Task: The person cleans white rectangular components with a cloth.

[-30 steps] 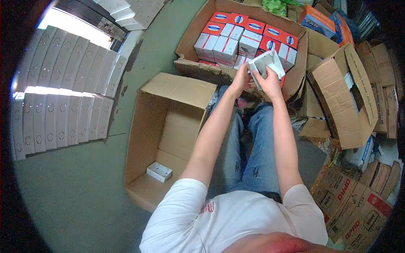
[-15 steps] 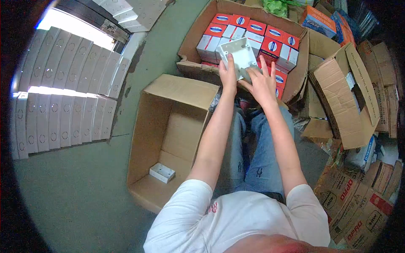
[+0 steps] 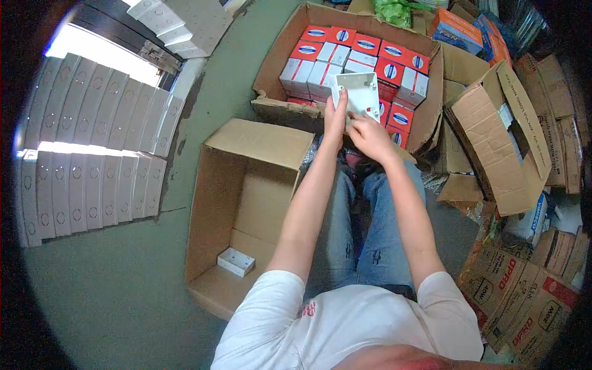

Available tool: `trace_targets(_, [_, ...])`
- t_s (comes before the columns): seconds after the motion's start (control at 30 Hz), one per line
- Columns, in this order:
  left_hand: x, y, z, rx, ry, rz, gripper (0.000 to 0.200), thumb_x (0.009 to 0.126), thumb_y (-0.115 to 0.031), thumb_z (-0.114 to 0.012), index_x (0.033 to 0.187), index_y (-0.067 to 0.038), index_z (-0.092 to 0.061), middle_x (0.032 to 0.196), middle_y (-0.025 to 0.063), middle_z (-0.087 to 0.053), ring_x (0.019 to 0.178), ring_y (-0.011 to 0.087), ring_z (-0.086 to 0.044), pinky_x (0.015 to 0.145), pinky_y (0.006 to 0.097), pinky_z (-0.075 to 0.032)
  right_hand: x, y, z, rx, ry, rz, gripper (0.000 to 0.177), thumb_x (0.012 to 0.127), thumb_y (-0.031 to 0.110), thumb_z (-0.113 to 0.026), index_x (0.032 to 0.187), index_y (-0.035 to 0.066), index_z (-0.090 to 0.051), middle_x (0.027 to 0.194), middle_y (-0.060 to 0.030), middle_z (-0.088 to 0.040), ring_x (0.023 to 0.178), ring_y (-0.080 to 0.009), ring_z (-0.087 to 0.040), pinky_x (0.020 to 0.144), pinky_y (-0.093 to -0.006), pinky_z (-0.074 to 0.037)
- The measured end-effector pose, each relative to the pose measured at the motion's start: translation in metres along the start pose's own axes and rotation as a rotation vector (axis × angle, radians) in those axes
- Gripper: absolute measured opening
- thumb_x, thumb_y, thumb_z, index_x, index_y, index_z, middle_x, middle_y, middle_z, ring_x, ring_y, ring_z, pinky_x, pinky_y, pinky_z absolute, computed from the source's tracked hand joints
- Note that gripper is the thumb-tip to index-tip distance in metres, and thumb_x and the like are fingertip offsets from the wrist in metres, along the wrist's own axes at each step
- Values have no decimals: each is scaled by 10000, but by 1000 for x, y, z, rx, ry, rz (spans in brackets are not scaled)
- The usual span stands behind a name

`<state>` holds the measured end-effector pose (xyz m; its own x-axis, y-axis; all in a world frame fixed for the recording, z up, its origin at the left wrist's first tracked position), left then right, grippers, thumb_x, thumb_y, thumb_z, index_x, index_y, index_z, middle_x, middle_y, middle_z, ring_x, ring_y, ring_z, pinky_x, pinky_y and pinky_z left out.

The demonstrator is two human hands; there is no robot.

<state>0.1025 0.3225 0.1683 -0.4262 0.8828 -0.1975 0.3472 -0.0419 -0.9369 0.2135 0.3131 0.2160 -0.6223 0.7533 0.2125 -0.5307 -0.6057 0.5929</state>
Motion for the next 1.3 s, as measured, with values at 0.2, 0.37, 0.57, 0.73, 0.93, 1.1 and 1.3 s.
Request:
trace_targets(0.2, [-2, 17, -10, -210, 178, 283, 599, 916, -540, -454, 1248, -43, -473, 1154, 83, -533, 1069, 181, -485, 867, 342, -403, 1, -39, -14, 628, 83, -329, 493, 941, 408, -490, 724, -24, -584, 560, 15, -435, 560, -68, -387, 493, -299, -335])
trace_targets(0.37, [-10, -4, -13, -36, 98, 76, 567, 934, -525, -431, 1222, -40, -490, 1133, 80, -540, 1047, 173, -487, 885, 318, -384, 5, -46, -7, 580, -29, -362, 458, 966, 383, -472, 747, 1, -600, 626, 71, -452, 598, -46, -381, 531, -251, -342])
trace_targets(0.57, [-3, 3, -8, -91, 57, 83, 556, 942, -516, -423, 1208, -35, -505, 1134, 76, -549, 1053, 164, -484, 920, 297, -361, 6, -51, 2, 686, -445, -379, 489, 953, 398, -463, 794, -49, -578, 610, -93, -533, 613, -130, -492, 589, -351, -411])
trace_targets(0.73, [-6, 2, -12, -47, 58, 55, 542, 945, -507, -423, 1187, -33, -521, 1108, 62, -563, 1033, 154, -490, 917, 296, -365, -5, -43, 27, 402, -647, -499, 411, 964, 338, -428, 836, -21, -581, 740, -247, -605, 746, -415, -600, 650, -441, -442])
trace_targets(0.93, [-9, -6, -19, 68, 148, -52, 494, 955, -463, -438, 1168, -27, -530, 1071, 62, -571, 1001, 139, -489, 888, 278, -375, 3, -3, 21, 344, -554, -371, 347, 933, 328, -490, 880, -3, -584, 726, -219, -619, 699, -386, -623, 595, -422, -457])
trace_targets(1.1, [-14, -14, -18, 52, 142, -76, 479, 957, -457, -439, 1141, -27, -543, 1042, 56, -571, 977, 133, -489, 868, 273, -380, 6, -36, 0, 563, -511, -373, 375, 927, 344, -514, 834, -11, -590, 682, -163, -609, 645, -243, -600, 602, -356, -441])
trace_targets(1.3, [-14, -11, -20, 159, 277, -61, 582, 959, -487, -399, 1281, -9, -479, 1237, 81, -520, 1141, 161, -455, 984, 292, -328, 2, -54, -17, 1105, -482, -555, 355, 959, 330, -486, 860, 10, -600, 807, -11, -609, 745, -82, -498, 673, -264, -401])
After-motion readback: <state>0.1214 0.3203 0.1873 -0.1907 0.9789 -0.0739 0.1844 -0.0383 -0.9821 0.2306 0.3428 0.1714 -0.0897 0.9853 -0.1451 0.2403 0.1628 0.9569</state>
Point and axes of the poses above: each hand's wrist, its own x-axis towards the middle knuckle, its own z-axis out of the back of the hand, y = z × x, the point moved 6 cm from there along x, towards the middle knuckle
